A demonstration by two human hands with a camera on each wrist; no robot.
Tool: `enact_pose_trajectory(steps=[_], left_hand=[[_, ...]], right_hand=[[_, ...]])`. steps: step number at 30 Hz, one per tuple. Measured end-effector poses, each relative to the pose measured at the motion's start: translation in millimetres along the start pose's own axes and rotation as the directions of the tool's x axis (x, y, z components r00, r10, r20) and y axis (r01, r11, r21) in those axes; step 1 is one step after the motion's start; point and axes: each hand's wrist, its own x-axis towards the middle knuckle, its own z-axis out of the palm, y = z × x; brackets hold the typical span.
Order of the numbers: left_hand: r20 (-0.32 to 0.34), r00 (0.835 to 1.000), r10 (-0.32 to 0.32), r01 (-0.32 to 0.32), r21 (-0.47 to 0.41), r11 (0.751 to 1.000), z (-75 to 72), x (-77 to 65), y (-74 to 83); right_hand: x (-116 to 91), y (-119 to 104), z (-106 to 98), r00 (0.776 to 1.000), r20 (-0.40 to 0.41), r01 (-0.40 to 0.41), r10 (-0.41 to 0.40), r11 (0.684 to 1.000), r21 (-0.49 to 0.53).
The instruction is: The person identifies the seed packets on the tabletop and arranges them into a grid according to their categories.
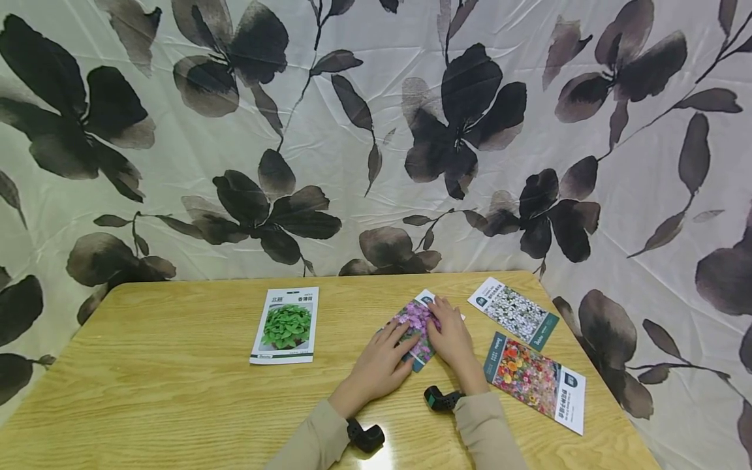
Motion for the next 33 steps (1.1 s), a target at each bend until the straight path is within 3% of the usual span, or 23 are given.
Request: enact_pose_trajectory(steps=[19, 33], left_hand=[[0.012, 1.000, -0.006, 0.006, 0.026, 1.000, -5.3, -17.2, 2.5], [0.038, 0.998, -0.049, 0.046, 0.074, 0.996, -5.4, -32.2, 5.9]], right_hand=[[-4.3, -9.3, 10.3, 0.997, -0.012, 0.071, -0.071, 0.997, -0.005], [-5.2, -17.8, 16.6, 0.988, 0.043, 0.149, -0.149, 0.989, -0.010]])
